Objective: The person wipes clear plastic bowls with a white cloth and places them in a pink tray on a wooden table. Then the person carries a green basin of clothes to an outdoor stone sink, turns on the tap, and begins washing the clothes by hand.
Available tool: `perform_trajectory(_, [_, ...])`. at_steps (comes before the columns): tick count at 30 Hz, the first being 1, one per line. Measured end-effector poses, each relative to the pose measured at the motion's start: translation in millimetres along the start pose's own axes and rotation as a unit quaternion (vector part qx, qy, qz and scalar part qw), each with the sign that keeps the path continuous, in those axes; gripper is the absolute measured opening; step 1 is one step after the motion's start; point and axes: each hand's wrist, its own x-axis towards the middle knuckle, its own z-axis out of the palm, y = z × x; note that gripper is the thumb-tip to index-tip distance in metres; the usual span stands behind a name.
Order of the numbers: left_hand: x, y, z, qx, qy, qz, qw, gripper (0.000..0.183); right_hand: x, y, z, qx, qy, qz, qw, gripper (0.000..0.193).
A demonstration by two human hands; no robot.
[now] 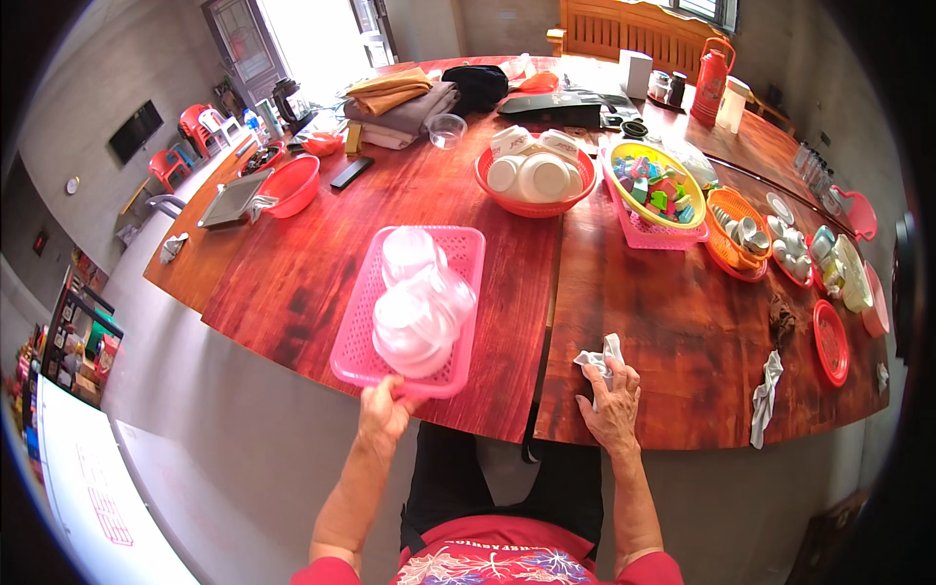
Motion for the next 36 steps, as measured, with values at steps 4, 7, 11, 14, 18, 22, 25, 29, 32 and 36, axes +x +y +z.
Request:
perform_trajectory(4, [61,25,29,-0.023,0.007,-0.007,1.0,0.02,-1,4,8,0.011,0.036,-0.014,0.999,0.053])
perform_trajectory(7, [123,36,44,-0.034,0.001,-0.032,0.999,0.024,2,2,8,0.017,0.047,-0.017,0.999,0.05])
perform_trajectory(11, [201,44,71,-0.051,0.027,-0.02,0.998,0.036,6,-1,6,0.02,0.043,-0.013,0.999,0.047])
perform_trajectory(14, [254,48,85,-0.058,0.021,-0.005,0.998,0.047,9,-2,7,0.026,0.034,-0.01,0.999,0.045])
perform_trajectory(18, [304,57,105,-0.072,0.034,-0.019,0.997,0.052,11,-2,9,0.029,0.027,-0.008,0.999,0.046])
perform_trajectory(22, [336,58,133,-0.07,0.015,-0.03,0.997,0.055,16,-2,9,0.028,0.023,0.005,0.999,0.048])
perform_trajectory(25, [374,70,124,-0.099,-0.029,-0.054,0.993,0.054,22,-7,6,0.012,0.012,0.009,1.0,0.047])
perform_trajectory(29, [372,72,128,-0.048,-0.039,0.024,0.998,0.051,35,-2,14,0.003,-0.002,0.016,1.0,0.04])
perform_trajectory(32, [329,63,142,0.027,-0.029,0.027,0.999,0.051,37,-1,24,-0.028,0.03,0.033,0.999,0.032])
perform_trajectory(36, [247,30,137,0.207,-0.071,0.071,0.973,0.058,37,9,35,-0.007,0.065,0.017,0.998,0.031])
